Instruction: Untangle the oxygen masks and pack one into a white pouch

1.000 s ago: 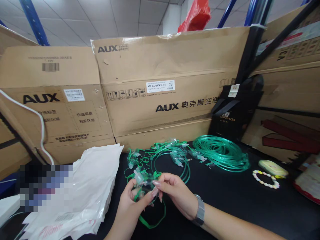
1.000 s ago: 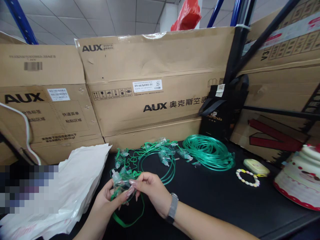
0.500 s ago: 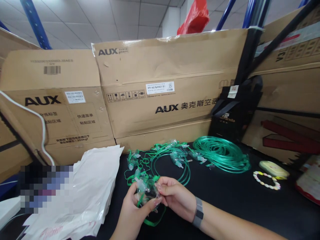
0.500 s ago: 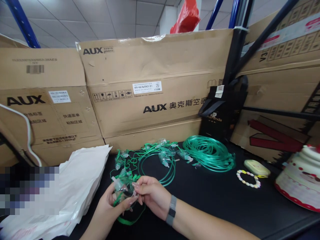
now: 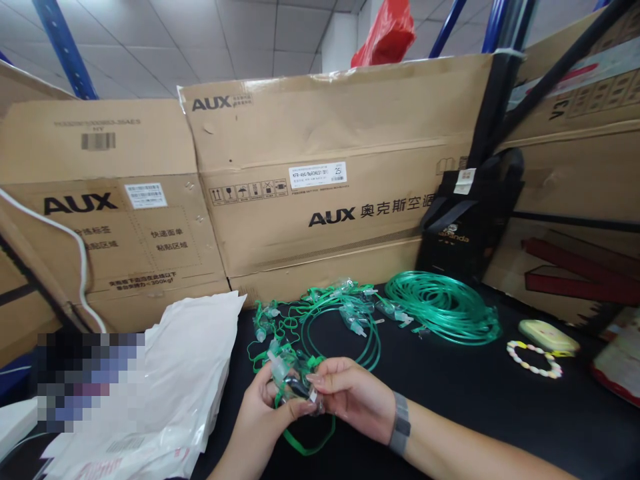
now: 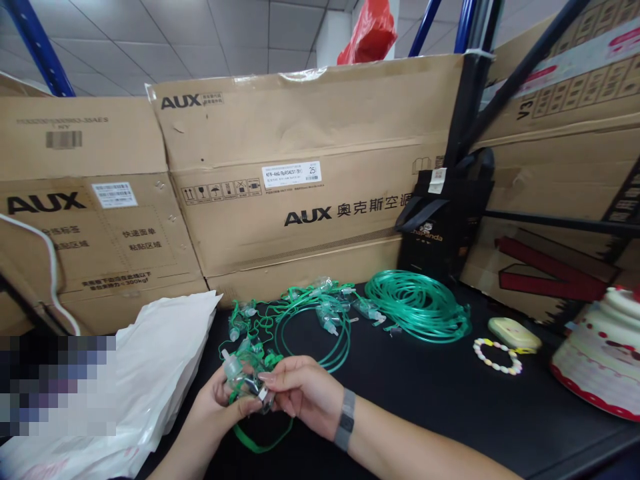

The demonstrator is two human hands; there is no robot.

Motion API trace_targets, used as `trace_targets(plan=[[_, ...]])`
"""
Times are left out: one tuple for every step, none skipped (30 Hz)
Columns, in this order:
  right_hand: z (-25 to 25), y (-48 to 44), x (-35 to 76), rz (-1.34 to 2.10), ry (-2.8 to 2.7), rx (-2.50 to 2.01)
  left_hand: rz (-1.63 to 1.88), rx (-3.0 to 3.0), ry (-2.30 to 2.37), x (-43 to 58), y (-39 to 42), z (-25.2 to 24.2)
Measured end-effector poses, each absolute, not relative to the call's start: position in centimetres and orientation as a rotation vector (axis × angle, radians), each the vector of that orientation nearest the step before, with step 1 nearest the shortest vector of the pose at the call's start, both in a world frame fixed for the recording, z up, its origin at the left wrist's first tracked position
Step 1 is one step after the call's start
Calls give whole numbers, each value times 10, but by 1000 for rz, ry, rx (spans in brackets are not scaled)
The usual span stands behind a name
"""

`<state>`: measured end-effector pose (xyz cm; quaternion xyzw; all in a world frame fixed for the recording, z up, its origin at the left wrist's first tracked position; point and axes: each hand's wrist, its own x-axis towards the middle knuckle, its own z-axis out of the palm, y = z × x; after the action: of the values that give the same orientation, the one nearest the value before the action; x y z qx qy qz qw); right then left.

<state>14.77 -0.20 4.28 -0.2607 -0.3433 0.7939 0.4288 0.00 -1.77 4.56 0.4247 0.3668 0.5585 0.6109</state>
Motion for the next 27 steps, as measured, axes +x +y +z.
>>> trace_targets(plan=[[46,-2,148,1960,-878,-657,1294,982,847,-1,-18,47],[49,-3,148,1935,-903,-664,1299,988,853,-1,-18,48],[53,-4,149,1902,-933,-672,1305,999,866,-2,-19,50],[56,-5,149,1860,-966,-682,1309,1012,886,-2,-19,52],[59,-6,149,1809,-998,-694,1310,1028,910,-3,-19,54],[61,-8,149,1755,-1027,-707,1308,1044,932,-3,-19,55],[63,-9,149,1705,-1051,-718,1306,1060,948,-3,-20,56],[64,-10,149,1666,-1065,-726,1304,1075,957,-3,-20,57],[65,-11,149,1642,-1071,-730,1304,1084,961,-3,-20,57],[65,-12,148,1624,-1077,-731,1307,1088,962,-3,-20,57],[65,-12,148,1611,-1083,-730,1313,1089,960,-3,-20,57],[65,-13,148,1600,-1088,-731,1316,1086,960,-3,-20,56],[65,-13,148,1591,-1095,-732,1317,1078,962,-3,-20,56],[64,-13,148,1585,-1103,-733,1317,1069,967,-3,-19,55],[64,-13,149,1583,-1111,-733,1318,1061,969,-3,-19,54],[65,-13,149,1584,-1119,-731,1320,1056,963,-3,-19,54],[65,-13,149,1589,-1128,-725,1324,1052,954,-3,-19,54],[66,-14,149,1598,-1137,-718,1330,1050,941,-3,-19,54],[66,-14,149,1611,-1142,-711,1334,1047,928,-4,-20,54],[67,-14,149,1631,-1142,-703,1333,1042,915,-4,-20,55],[67,-14,148,1653,-1136,-695,1327,1035,903,-4,-21,55],[68,-14,148,1679,-1127,-687,1322,1028,893,-4,-21,55],[68,-14,148,1703,-1115,-680,1319,1023,883,-4,-22,55],[68,-15,148,1722,-1103,-675,1319,1022,870,-4,-23,55],[68,-15,148,1734,-1096,-672,1320,1021,858,-4,-24,55],[68,-14,148,1741,-1094,-671,1322,1019,848,-4,-24,55],[68,-14,148,1742,-1096,-671,1322,1016,843,-4,-25,55]])
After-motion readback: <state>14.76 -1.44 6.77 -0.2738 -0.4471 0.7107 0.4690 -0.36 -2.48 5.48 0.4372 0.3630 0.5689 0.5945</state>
